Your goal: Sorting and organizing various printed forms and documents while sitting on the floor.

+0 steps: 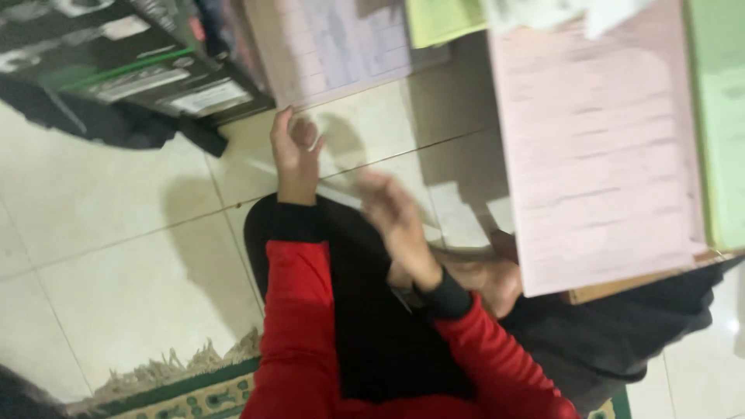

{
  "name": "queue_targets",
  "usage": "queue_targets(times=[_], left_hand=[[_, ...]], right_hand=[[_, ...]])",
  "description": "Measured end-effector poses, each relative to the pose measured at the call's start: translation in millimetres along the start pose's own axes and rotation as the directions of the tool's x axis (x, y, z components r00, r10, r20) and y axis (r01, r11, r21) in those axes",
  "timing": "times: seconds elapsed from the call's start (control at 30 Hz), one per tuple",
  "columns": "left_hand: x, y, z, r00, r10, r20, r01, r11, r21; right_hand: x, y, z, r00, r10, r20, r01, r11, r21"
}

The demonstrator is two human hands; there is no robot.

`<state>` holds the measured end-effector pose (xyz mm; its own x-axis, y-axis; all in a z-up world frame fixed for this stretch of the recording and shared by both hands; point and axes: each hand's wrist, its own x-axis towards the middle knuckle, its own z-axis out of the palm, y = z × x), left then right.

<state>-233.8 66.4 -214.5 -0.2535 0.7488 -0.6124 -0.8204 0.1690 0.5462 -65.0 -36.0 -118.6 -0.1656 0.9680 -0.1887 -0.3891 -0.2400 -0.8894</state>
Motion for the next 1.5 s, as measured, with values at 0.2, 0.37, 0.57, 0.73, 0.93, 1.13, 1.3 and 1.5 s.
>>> queue_targets(times=[0.2, 0.37, 0.57, 0.73, 0.93, 1.13, 1.3, 1.5], left_hand=[[-50, -31, 38, 0.693, 0.384, 0.611, -0.682, 0.074, 0.727], [-176, -61, 119, 0.298, 0.31, 0.903, -0.916, -0.174, 0.362], [-284, -90, 222, 0.053, -0.174, 0.983, -0.972, -0.236, 0.011], [-299, -158, 276, -0.057, -0.395, 0.917, -0.916, -0.345, -0.205], [-267, -236, 308, 0.006, -0.474, 0.881, -0.834, -0.488, -0.257], [-267, -249, 309, 0.021, -0.425, 0.905, -0.847, -0.488, -0.21], [-260, -258, 310, 0.11, -0.424, 0.899, -0.843, -0.519, -0.142], [-262, -258, 311, 0.108, -0.433, 0.895, -0.834, -0.53, -0.156]], right_hand=[[-75, -185, -29, 0.906, -0.2, 0.373, 0.262, 0.957, -0.124], [-110, -220, -143, 0.818, -0.559, -0.134, 0.455, 0.773, -0.442], [-126, -231, -240, 0.511, -0.845, -0.156, 0.315, 0.353, -0.881], [-133, -226, -261, 0.53, -0.822, -0.209, 0.121, 0.318, -0.94], [-133, -231, -265, 0.52, -0.851, -0.074, 0.2, 0.205, -0.958], [-136, -235, -267, 0.461, -0.862, -0.212, 0.231, 0.347, -0.909], [-133, -227, -274, 0.39, -0.862, -0.324, 0.299, 0.451, -0.841], [-132, -222, -276, 0.368, -0.841, -0.397, 0.324, 0.516, -0.793]])
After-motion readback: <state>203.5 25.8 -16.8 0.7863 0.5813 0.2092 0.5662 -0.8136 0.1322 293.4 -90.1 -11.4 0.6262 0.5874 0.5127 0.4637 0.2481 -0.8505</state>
